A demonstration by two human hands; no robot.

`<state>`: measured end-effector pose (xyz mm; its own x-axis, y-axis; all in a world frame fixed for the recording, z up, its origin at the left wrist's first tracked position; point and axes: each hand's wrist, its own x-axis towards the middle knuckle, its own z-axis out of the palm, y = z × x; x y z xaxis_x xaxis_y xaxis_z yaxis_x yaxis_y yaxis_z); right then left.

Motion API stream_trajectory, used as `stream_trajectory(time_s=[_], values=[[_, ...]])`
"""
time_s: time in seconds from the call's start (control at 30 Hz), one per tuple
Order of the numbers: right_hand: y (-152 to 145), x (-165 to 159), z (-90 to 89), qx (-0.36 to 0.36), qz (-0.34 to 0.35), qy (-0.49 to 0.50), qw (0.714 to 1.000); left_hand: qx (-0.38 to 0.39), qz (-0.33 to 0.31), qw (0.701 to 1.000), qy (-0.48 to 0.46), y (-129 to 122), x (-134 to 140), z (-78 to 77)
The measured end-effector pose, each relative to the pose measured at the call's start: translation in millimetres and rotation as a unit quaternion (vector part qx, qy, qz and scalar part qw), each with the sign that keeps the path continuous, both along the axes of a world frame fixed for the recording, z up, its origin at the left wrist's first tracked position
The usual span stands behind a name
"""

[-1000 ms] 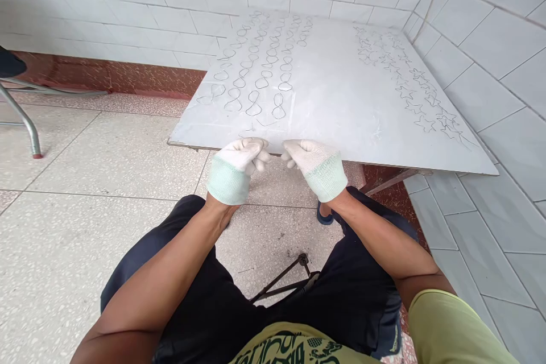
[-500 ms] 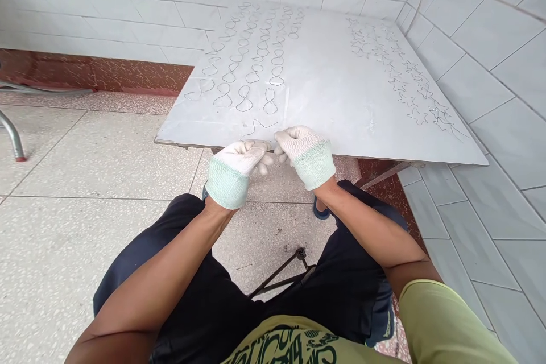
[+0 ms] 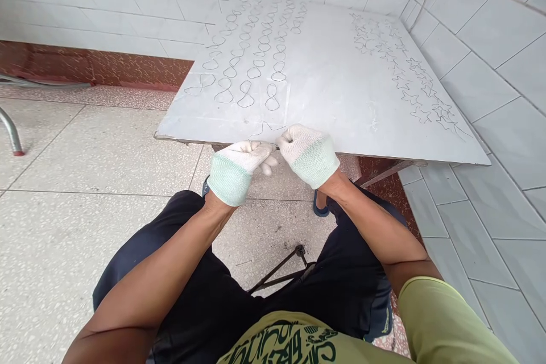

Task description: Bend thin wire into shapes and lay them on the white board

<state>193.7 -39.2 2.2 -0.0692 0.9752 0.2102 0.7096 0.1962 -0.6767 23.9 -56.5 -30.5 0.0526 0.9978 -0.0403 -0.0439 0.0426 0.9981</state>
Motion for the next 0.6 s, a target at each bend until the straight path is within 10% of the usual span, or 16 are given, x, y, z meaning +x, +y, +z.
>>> stream_trajectory(time_s=[0.3, 0.6], values=[[3.9, 3.7, -1.9, -0.127, 0.073, 0.194, 0.97, -0.025, -0.018, 1.0, 0.002, 6.8, -1.3, 13.0], [-2.8, 5.5, 2.6, -0.016, 0.056, 0.023, 0.998, -0.005, 0.003, 1.0, -0.002, 0.6, -1.9, 0.8]])
